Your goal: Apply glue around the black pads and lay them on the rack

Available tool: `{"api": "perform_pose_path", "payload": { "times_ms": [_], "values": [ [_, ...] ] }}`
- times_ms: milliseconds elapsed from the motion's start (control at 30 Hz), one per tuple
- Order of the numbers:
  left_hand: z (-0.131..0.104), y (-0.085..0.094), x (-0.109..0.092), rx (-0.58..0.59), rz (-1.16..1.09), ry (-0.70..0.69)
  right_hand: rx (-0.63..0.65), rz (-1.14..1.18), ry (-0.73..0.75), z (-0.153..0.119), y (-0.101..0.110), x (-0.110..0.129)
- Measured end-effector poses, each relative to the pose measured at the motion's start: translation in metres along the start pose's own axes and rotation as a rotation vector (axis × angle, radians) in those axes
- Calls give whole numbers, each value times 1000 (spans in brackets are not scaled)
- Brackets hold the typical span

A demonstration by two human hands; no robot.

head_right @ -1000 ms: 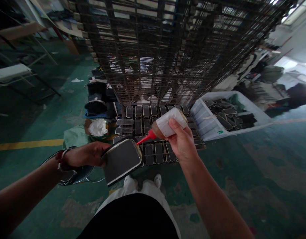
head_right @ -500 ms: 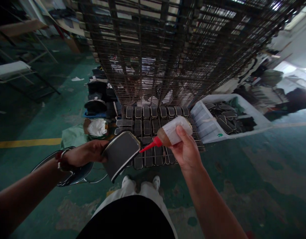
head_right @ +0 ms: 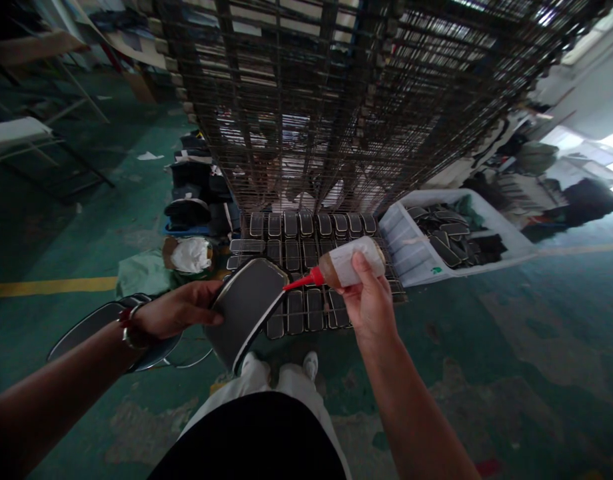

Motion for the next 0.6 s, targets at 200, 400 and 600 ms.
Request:
{"api": "perform_pose_path", "payload": {
  "times_ms": [200,400,600],
  "values": [
    [2,-7,2,40,-74,-26,-33,37,42,0,2,-2],
    [4,-12,3,-15,-131,-39,-50,20,17,-12,2,-8],
    [7,-16,4,-80,-176,-51,-55,-7,10,-25,0,-12]
  ]
}}
Point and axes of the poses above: each hand's wrist, its own z-axis towards the middle knuckle, its own y-axis out of the back of the hand, x = y × z, the point moved 3 cm from there along z, towards the middle knuckle, and after that the axes turned 15 degrees about -z, right-handed, at the moved point
